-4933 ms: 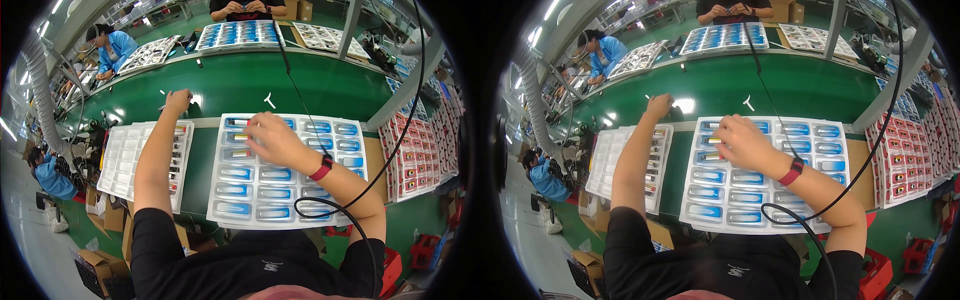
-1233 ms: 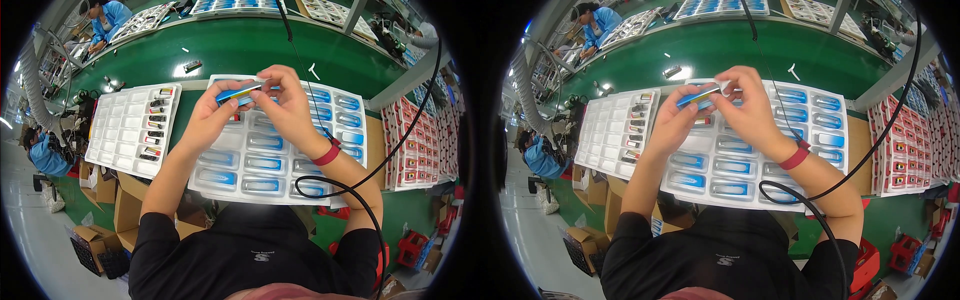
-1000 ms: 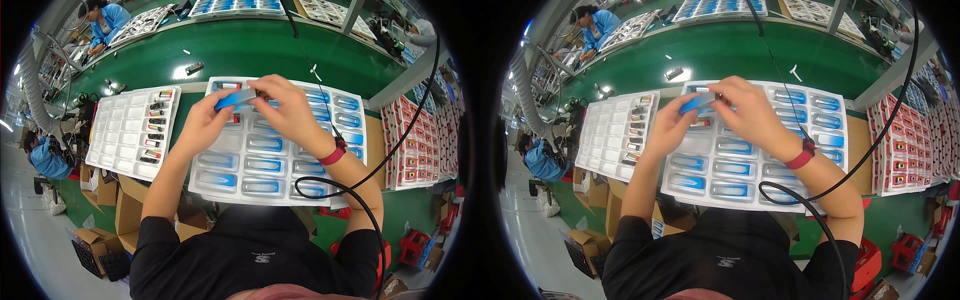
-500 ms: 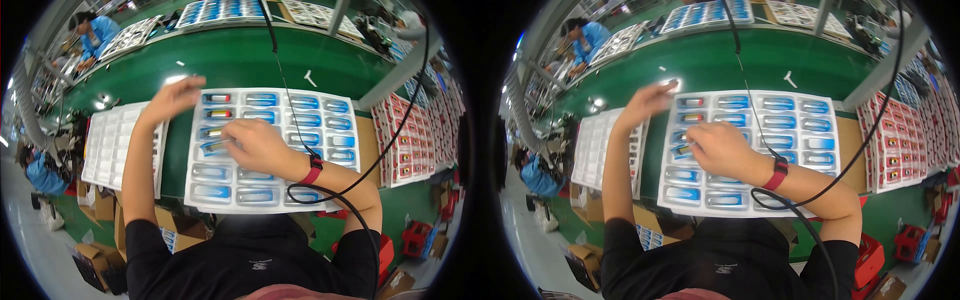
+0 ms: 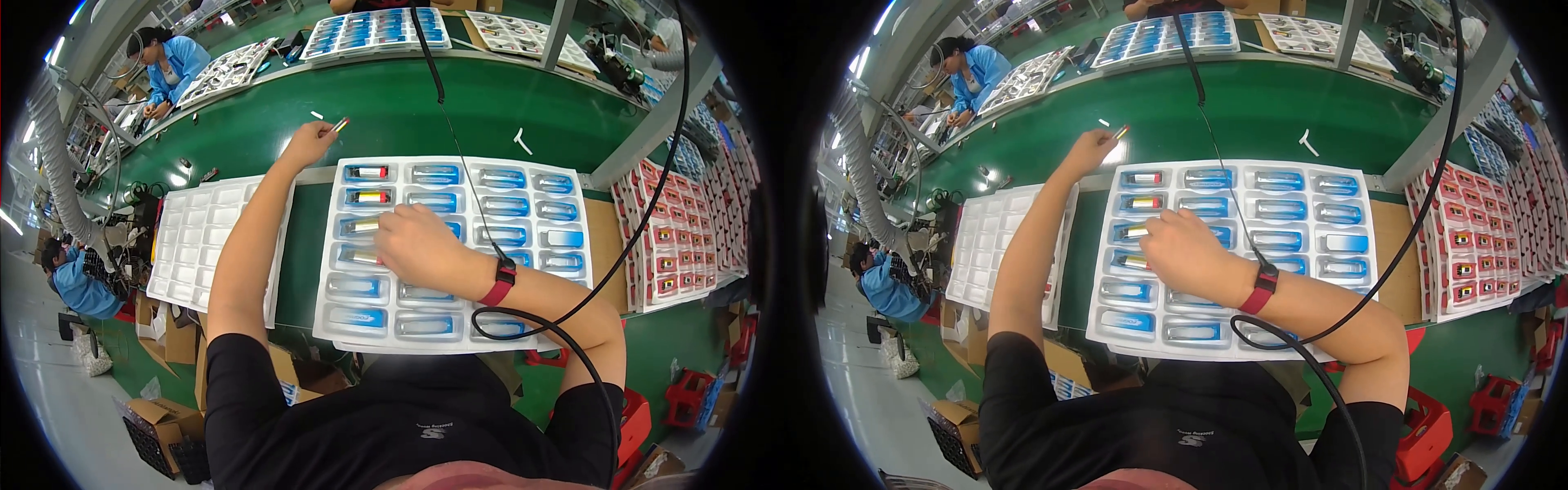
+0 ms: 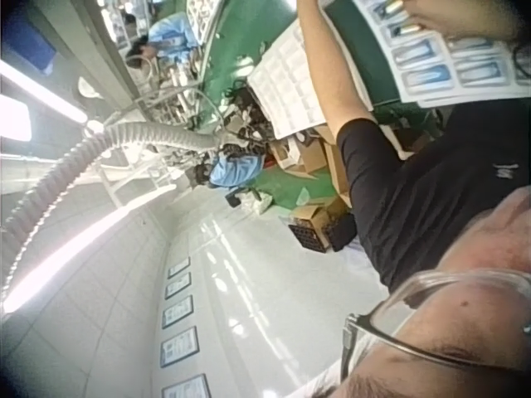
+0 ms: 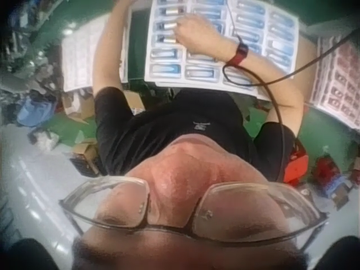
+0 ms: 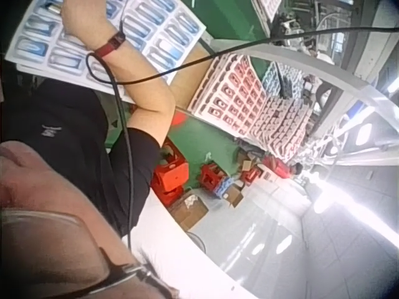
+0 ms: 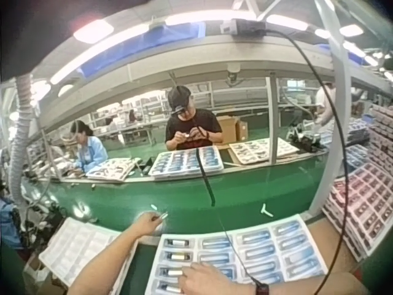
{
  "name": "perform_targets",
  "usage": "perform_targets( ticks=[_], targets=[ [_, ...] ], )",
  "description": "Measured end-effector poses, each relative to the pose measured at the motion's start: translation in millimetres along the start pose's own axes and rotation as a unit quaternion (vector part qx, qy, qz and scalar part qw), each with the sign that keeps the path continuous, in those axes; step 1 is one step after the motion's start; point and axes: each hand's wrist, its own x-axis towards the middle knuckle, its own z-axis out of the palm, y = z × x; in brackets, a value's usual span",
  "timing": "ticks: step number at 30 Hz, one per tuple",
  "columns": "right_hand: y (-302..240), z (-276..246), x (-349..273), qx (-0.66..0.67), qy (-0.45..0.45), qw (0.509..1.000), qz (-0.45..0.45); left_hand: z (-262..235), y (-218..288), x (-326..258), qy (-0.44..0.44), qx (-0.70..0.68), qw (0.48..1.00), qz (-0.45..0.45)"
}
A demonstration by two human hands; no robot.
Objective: The person assembles electronic components by hand, inserting small battery components into blue plastic cases.
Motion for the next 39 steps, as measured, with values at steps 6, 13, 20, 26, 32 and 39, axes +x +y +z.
perform_targets(
  ticks=[6, 13, 20, 26, 32, 39],
  targets=[
    [8.7, -44.7, 26.4, 0.192, 0.253, 0.946, 0.071, -30.4, 78.0, -93.0, -0.156, -0.404, 0.900, -0.040],
    [22.9, -50.0, 23.4, 0.571, 0.077, 0.791, 0.205, -18.8, 126.8, -166.7, -0.197, -0.417, 0.887, 0.023],
    [21.6, -47.3, 6.2, 0.562, 0.097, 0.783, 0.247, -17.2, 134.0, -212.5, -0.126, -0.396, 0.903, 0.105],
    [20.6, -26.0, 9.7, 0.457, 0.029, 0.877, 0.147, 11.0, 153.5, -226.0, -0.002, -0.230, 0.960, 0.160],
    [19.9, -34.0, 8.0, 0.117, 0.041, 0.992, -0.013, -11.4, 118.2, -259.1, 0.070, -0.155, 0.975, 0.142],
    [19.1, 1.5, 23.8, 0.047, -0.048, 0.997, -0.035, -7.9, 120.7, -281.1, -0.070, 0.011, 0.982, 0.178]
  ],
)
